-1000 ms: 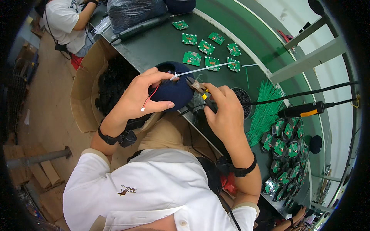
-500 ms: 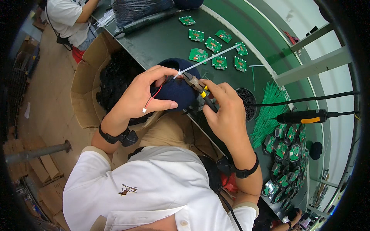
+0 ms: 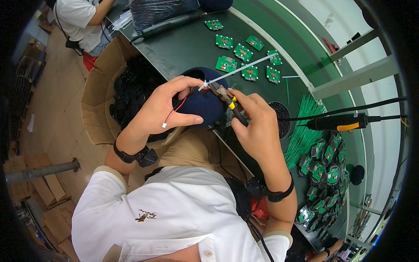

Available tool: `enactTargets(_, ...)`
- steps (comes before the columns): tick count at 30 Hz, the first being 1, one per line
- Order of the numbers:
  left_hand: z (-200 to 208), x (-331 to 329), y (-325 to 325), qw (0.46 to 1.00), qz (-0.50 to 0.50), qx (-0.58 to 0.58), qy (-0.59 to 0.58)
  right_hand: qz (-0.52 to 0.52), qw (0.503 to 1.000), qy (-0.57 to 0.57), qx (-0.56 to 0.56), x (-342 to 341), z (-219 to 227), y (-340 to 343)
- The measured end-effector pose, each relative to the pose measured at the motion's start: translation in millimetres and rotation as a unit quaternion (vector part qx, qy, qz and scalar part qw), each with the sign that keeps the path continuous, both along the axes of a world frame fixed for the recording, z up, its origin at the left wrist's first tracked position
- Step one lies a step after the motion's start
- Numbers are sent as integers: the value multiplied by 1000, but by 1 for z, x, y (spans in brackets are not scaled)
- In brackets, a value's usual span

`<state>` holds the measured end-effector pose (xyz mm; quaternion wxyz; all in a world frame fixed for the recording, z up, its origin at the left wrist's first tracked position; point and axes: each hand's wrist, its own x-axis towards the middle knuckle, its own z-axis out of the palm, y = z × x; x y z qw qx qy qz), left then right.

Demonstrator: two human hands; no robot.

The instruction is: Assembling electronic circuit boards into plastic housings and using a soldering tool.

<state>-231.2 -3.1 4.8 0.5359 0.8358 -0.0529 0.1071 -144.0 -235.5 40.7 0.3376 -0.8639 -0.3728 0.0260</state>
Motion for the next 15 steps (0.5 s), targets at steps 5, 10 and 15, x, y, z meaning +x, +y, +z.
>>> enactTargets(5,1,0,0,1000,-1,-2,3,10,1000,-8,-13,2,4,0)
enactTargets(10,0,1,0,1000,-1,12,-7,21,999,-20,-21,4,6,-1)
enactTargets(15,0,1,1,1000,-2,17,-6,23,999,-13,-20,5,5,-1)
